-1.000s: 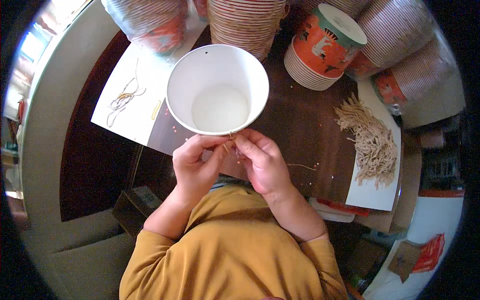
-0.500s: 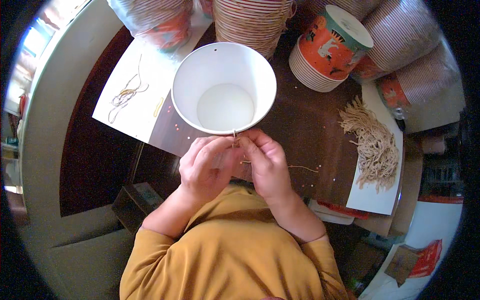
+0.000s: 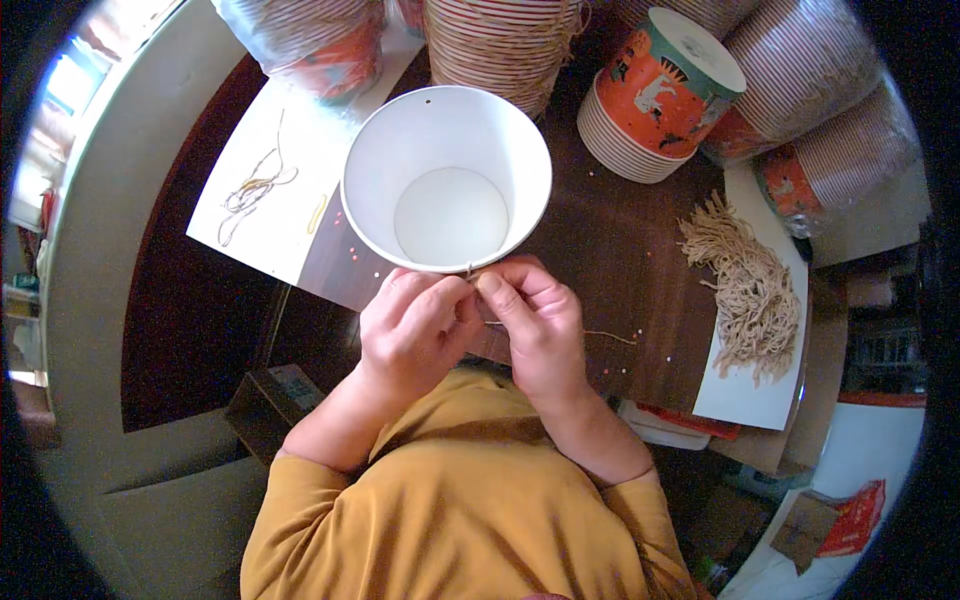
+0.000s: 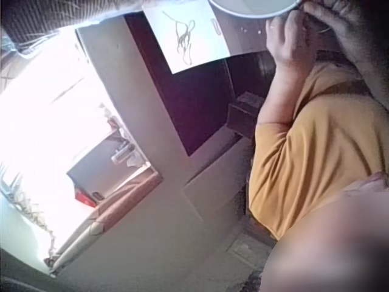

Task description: Attaching elastic cords to paper buckets to create handles.

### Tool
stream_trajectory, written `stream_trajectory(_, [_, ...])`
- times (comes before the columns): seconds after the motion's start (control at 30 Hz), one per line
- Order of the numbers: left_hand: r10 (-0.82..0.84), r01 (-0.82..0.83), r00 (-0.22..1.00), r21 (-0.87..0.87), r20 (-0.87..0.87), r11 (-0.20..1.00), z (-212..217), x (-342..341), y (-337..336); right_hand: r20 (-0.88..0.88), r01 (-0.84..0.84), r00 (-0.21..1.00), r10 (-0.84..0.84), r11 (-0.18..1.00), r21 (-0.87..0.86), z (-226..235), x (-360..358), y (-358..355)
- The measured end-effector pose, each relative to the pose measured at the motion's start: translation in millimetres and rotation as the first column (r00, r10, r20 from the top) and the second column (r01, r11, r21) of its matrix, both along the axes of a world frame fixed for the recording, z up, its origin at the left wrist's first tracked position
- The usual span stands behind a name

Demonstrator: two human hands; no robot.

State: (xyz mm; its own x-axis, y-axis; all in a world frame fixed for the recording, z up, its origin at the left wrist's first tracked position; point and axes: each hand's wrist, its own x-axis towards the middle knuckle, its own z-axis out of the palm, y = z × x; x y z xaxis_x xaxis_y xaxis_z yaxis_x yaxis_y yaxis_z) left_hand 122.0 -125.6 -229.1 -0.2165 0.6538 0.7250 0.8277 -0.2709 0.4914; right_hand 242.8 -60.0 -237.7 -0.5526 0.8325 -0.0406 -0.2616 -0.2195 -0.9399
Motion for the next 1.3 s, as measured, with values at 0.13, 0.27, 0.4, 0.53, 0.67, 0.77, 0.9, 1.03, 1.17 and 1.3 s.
stream_trajectory(0.13, [-0.037,0.103,0.928,-0.161,0.372,0.982,0.3,-2.1,-3.1,0.094,0.008,0.995,-0.023,0.987,0.160,-0.6,-1.9,2.3])
stream_trajectory(0.27, [-0.064,0.337,0.569,-0.160,0.820,0.928,2.4,-4.2,-10.3,0.136,-0.022,0.991,-0.014,0.966,0.259,1.2,0.1,2.7])
stream_trajectory(0.4, [-0.103,0.375,0.354,-0.040,0.930,0.926,2.4,-3.1,-8.7,0.148,-0.037,0.989,-0.003,0.962,0.271,4.3,0.5,3.6])
stream_trajectory(0.53, [-0.055,0.314,0.502,-0.123,0.863,0.941,7.6,2.8,-9.8,0.159,-0.022,0.986,-0.044,0.919,0.393,0.9,0.2,6.3])
stream_trajectory(0.67, [0.010,0.107,0.873,-0.211,0.488,0.972,-0.2,0.2,-7.4,0.131,0.005,0.989,-0.070,0.897,0.441,4.2,0.1,6.4])
stream_trajectory(0.77, [0.018,0.120,0.855,-0.232,0.519,0.965,3.8,1.3,-8.0,0.142,-0.020,0.989,-0.027,0.946,0.322,7.0,1.7,6.3])
stream_trajectory(0.9, [0.033,0.246,0.720,-0.300,0.693,0.922,3.0,-2.8,-11.2,-0.047,-0.121,0.992,0.113,0.969,-0.214,11.2,-2.2,8.8])
stream_trajectory(1.03, [0.031,0.274,0.701,-0.309,0.713,0.911,1.7,-5.5,-12.7,-0.165,-0.198,0.976,0.141,0.889,-0.414,2.8,-7.2,11.2])
stream_trajectory(1.17, [-0.049,0.333,0.512,-0.145,0.858,0.932,-2.4,-8.3,-11.9,-0.194,-0.147,0.979,0.058,0.864,-0.481,-3.5,-8.5,10.7])
stream_trajectory(1.3, [-0.191,0.354,0.344,0.061,0.919,0.933,-8.9,-0.3,-9.4,-0.164,-0.123,0.984,0.064,0.915,-0.384,6.2,-8.5,6.3])
